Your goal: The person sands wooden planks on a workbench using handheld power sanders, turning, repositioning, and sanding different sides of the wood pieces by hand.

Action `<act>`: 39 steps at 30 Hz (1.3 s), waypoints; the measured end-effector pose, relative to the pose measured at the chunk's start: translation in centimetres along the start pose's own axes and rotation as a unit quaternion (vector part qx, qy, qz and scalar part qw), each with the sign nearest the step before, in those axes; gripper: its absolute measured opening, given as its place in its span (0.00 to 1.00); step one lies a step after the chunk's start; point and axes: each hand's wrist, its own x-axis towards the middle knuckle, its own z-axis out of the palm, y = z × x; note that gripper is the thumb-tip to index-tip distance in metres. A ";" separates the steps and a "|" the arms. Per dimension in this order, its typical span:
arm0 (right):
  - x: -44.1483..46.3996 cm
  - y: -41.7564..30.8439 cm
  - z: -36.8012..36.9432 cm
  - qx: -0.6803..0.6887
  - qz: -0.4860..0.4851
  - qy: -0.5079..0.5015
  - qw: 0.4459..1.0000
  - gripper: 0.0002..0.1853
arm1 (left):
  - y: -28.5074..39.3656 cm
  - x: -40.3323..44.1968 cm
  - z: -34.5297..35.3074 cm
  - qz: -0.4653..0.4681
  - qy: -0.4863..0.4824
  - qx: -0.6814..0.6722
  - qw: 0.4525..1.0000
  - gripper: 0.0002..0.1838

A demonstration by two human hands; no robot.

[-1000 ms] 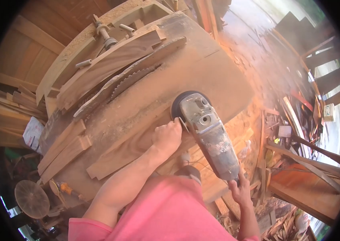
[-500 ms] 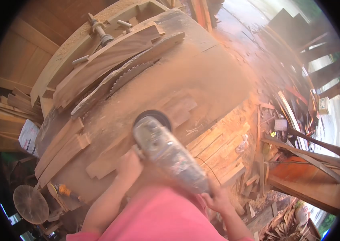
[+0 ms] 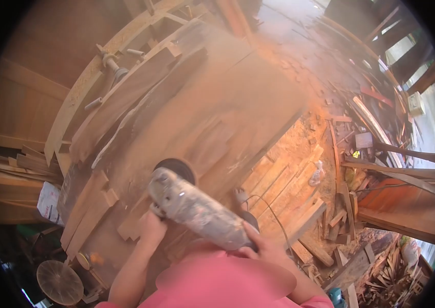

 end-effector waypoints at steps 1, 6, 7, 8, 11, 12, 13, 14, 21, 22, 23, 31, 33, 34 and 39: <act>-0.1 0.8 -1.6 -0.012 0.032 0.002 0.999 0.44 | 3.0 1.5 -0.2 0.009 -0.011 -0.007 1.000 0.15; 0.1 5.9 -7.6 0.070 0.110 0.103 0.986 0.43 | 15.4 8.7 1.0 0.139 -0.027 0.024 0.990 0.16; 0.3 6.7 -8.8 0.090 0.107 0.130 0.982 0.43 | 17.4 9.9 1.3 0.158 -0.024 0.030 0.987 0.16; 0.3 7.4 -9.7 0.109 0.104 0.159 0.976 0.43 | 19.0 10.6 1.6 0.179 -0.020 0.037 0.983 0.16; 0.8 10.1 -10.5 0.155 0.051 0.106 0.981 0.43 | 21.1 11.1 0.9 0.214 -0.020 0.055 0.975 0.15; 0.8 11.1 -10.3 0.161 0.012 0.075 0.984 0.43 | 21.9 11.0 0.4 0.214 -0.022 0.066 0.974 0.14; 0.9 11.6 -9.9 0.150 0.043 0.056 0.986 0.42 | 22.3 10.7 0.1 0.213 -0.024 0.077 0.974 0.14; 1.2 11.6 -9.3 0.138 0.074 0.034 0.987 0.41 | 22.9 10.7 -0.6 0.209 -0.026 0.088 0.973 0.14; 4.3 13.0 -3.1 0.223 0.110 0.215 0.944 0.31 | 28.2 15.5 -5.8 0.245 0.000 0.223 0.944 0.11; 5.6 13.9 -0.9 0.203 0.055 0.305 0.929 0.30 | 29.2 16.5 -6.3 0.257 0.002 0.250 0.934 0.12; 6.5 12.5 -1.2 0.215 0.069 0.315 0.922 0.29 | 30.1 17.5 -6.9 0.267 0.003 0.278 0.923 0.14; 14.3 8.4 -3.3 0.420 0.045 0.261 0.868 0.21 | 43.9 24.2 -5.5 0.338 0.095 0.561 0.750 0.15; 15.6 8.0 -3.5 0.548 0.030 0.195 0.813 0.16 | 47.3 25.2 -4.0 0.363 0.075 0.711 0.598 0.19; 16.1 7.9 -3.5 0.587 0.025 0.169 0.791 0.16 | 48.2 27.3 -2.0 0.374 0.094 0.762 0.521 0.21; 18.3 9.0 -1.8 0.716 0.005 0.051 0.696 0.09 | 48.1 31.0 5.0 0.463 0.159 0.765 0.420 0.21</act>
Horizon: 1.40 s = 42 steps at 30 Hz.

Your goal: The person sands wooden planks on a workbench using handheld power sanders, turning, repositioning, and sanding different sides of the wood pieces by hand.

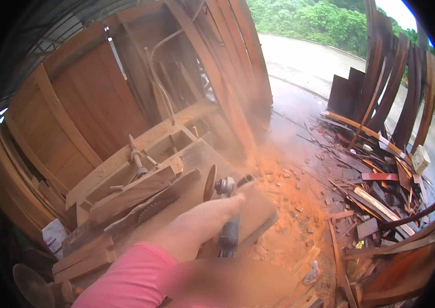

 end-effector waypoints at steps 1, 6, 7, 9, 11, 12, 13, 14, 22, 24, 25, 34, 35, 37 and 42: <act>0.4 0.6 -0.1 0.034 0.020 -0.010 0.999 0.09 | 0.9 0.0 0.0 0.004 0.032 0.002 0.999 0.20; 3.4 1.6 -2.7 0.192 0.139 -0.102 0.966 0.09 | 2.2 -7.5 -4.1 -0.098 0.216 -0.361 0.902 0.20; 4.5 1.5 -3.7 0.214 0.161 -0.119 0.956 0.10 | 2.1 -11.4 -5.5 -0.140 0.242 -0.480 0.831 0.20; 7.1 1.4 -5.4 0.252 0.143 -0.192 0.938 0.15 | 4.3 -19.0 -4.2 -0.204 0.170 -0.651 0.711 0.22; 8.0 -0.5 -5.8 0.265 0.133 -0.280 0.913 0.20 | 6.6 -28.6 -3.5 -0.278 0.080 -0.772 0.566 0.25; 8.0 -1.7 -4.5 0.284 0.162 -0.214 0.920 0.20 | 7.9 -33.6 -2.9 -0.314 0.028 -0.809 0.497 0.27; 9.9 -1.0 -5.8 0.240 0.145 -0.276 0.919 0.22 | 14.7 -36.4 1.1 -0.388 -0.012 -0.775 0.499 0.30; 9.1 -1.2 -5.3 0.255 0.180 -0.213 0.926 0.25 | 20.1 -39.8 3.6 -0.417 -0.061 -0.742 0.521 0.22; 7.7 -4.1 -3.4 -0.104 0.077 0.016 0.991 0.30 | 40.3 -59.6 4.5 -0.479 -0.248 -0.716 0.443 0.59; 7.1 -5.4 -3.5 -0.281 -0.033 0.100 0.954 0.27 | 40.6 -59.6 4.6 -0.509 -0.204 -0.692 0.470 0.58; 7.1 -6.0 -4.4 -0.378 -0.106 0.166 0.905 0.26 | 41.0 -59.7 5.1 -0.505 -0.192 -0.702 0.464 0.56; -2.1 9.8 15.4 -0.751 -0.436 -0.102 0.486 0.44 | 46.3 -62.3 2.2 -0.660 -0.066 -0.547 0.510 0.48; -3.4 12.8 18.2 -0.779 -0.401 -0.124 0.465 0.46 | 47.4 -63.4 1.8 -0.665 -0.063 -0.547 0.505 0.46; -3.1 17.8 20.0 -0.789 -0.425 -0.178 0.406 0.48 | 49.3 -65.7 1.1 -0.676 -0.059 -0.545 0.493 0.41; -1.6 24.2 23.2 -0.851 -0.354 -0.154 0.357 0.43 | 52.8 -68.2 2.3 -0.682 -0.014 -0.554 0.477 0.33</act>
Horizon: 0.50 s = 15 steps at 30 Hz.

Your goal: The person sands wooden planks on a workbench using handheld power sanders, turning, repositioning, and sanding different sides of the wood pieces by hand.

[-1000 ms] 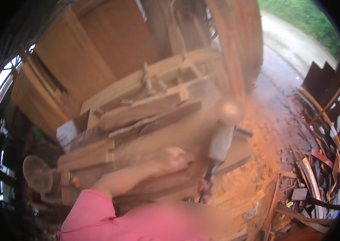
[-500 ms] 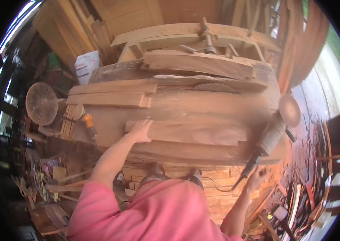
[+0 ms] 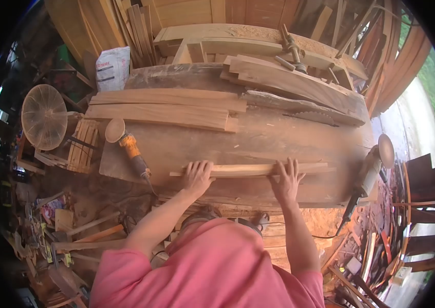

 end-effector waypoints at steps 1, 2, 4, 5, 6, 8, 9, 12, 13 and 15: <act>0.8 0.0 0.2 0.001 0.001 0.006 1.000 0.42 | 0.1 0.2 0.2 -0.004 0.007 -0.004 1.000 0.32; 1.6 0.3 0.0 0.007 0.007 0.005 1.000 0.38 | 0.4 0.8 0.4 -0.002 0.008 -0.029 1.000 0.32; 2.5 0.8 -0.1 0.033 0.010 0.030 0.999 0.38 | 0.5 2.6 -0.8 0.009 0.012 -0.073 0.997 0.33; 2.8 1.0 0.1 0.045 0.011 0.042 0.998 0.38 | -0.1 2.4 -2.0 0.019 0.056 -0.109 0.992 0.34; 2.3 -0.2 -0.8 0.023 0.023 0.051 0.998 0.40 | -0.6 2.0 -4.0 0.026 0.102 -0.146 0.984 0.34; 0.4 -1.7 -0.6 0.050 0.027 0.096 0.994 0.41 | -4.3 0.4 -6.0 -0.071 0.164 -0.151 0.972 0.37; -1.0 -2.7 -0.1 0.070 0.025 0.118 0.990 0.42 | -7.1 -1.0 -6.7 -0.176 0.179 -0.116 0.961 0.39; -4.9 -6.4 2.3 0.139 0.012 0.092 0.986 0.38 | -16.3 -4.0 -7.2 -0.490 0.289 -0.018 0.822 0.50; -6.0 -7.8 3.1 0.187 -0.004 0.078 0.979 0.33 | -18.3 -4.4 -7.6 -0.599 0.210 -0.145 0.759 0.59; -6.7 -11.9 2.7 0.292 0.067 -0.069 0.952 0.27 | -21.7 -4.9 -5.9 -0.653 0.112 -0.209 0.719 0.60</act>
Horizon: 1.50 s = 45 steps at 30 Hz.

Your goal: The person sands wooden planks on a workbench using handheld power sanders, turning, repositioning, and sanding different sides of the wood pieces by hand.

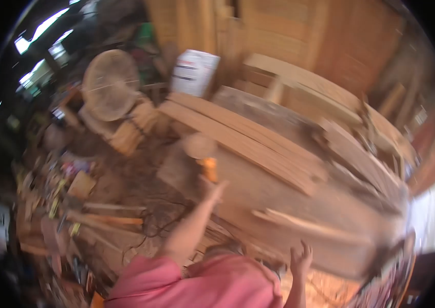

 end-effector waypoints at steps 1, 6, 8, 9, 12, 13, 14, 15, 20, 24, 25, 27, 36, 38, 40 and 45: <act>-0.1 -1.2 1.1 0.028 -0.008 -0.039 0.999 0.25 | -0.5 1.3 0.3 -0.006 -0.032 0.010 0.999 0.60; 2.6 -8.2 4.1 0.094 -0.064 -0.165 0.980 0.22 | 0.7 1.5 -2.3 -0.007 -0.104 -0.169 0.980 0.32; 3.5 -8.8 5.1 0.134 -0.074 -0.199 0.968 0.21 | -1.1 -0.1 -3.0 0.076 -0.136 -0.174 0.972 0.31; 3.3 -11.9 4.8 0.170 -0.011 -0.234 0.957 0.26 | 0.4 -3.3 -6.3 0.118 -0.180 -0.187 0.958 0.32; 3.7 -16.2 6.8 0.330 0.054 -0.234 0.913 0.34 | 2.6 -10.5 -8.7 0.210 -0.293 -0.273 0.892 0.36; 3.8 -18.0 7.6 0.414 0.041 -0.234 0.879 0.37 | 2.5 -12.3 -7.1 0.233 -0.345 -0.292 0.861 0.38; 3.7 -19.7 8.3 0.493 0.028 -0.229 0.839 0.39 | 2.5 -14.1 -5.7 0.253 -0.398 -0.310 0.825 0.39; 3.3 -20.0 8.4 0.569 0.016 -0.218 0.793 0.41 | 3.7 -16.0 -5.7 0.295 -0.412 -0.337 0.793 0.41; 2.9 -14.6 3.2 0.603 0.067 -0.098 0.789 0.31 | 5.5 -19.4 -8.7 0.276 -0.679 -0.223 0.643 0.54; 2.6 -13.4 -0.3 0.649 0.144 0.026 0.746 0.26 | 2.8 -21.0 -6.0 0.250 -0.747 -0.231 0.572 0.53; 2.8 -13.0 -0.6 0.653 0.139 0.041 0.743 0.25 | 3.0 -21.3 -5.3 0.262 -0.736 -0.218 0.585 0.51; 2.6 -12.3 -1.3 0.627 0.143 0.052 0.764 0.25 | 1.9 -22.7 -3.1 0.273 -0.693 -0.195 0.638 0.46; 3.1 -11.1 -5.5 0.209 0.127 0.054 0.968 0.28 | -3.1 -17.4 1.5 0.374 -0.336 -0.108 0.858 0.50; 2.5 -12.8 -6.2 -0.025 0.112 0.030 0.993 0.42 | -2.5 -13.4 2.6 0.434 -0.189 -0.100 0.875 0.49; 1.8 -15.2 -5.8 -0.108 0.083 -0.021 0.990 0.44 | -2.8 -10.4 6.0 0.428 -0.326 -0.142 0.831 0.45; 2.1 -16.1 -3.0 -0.172 0.042 -0.087 0.980 0.44 | -0.2 -9.3 6.9 0.321 -0.479 -0.173 0.799 0.34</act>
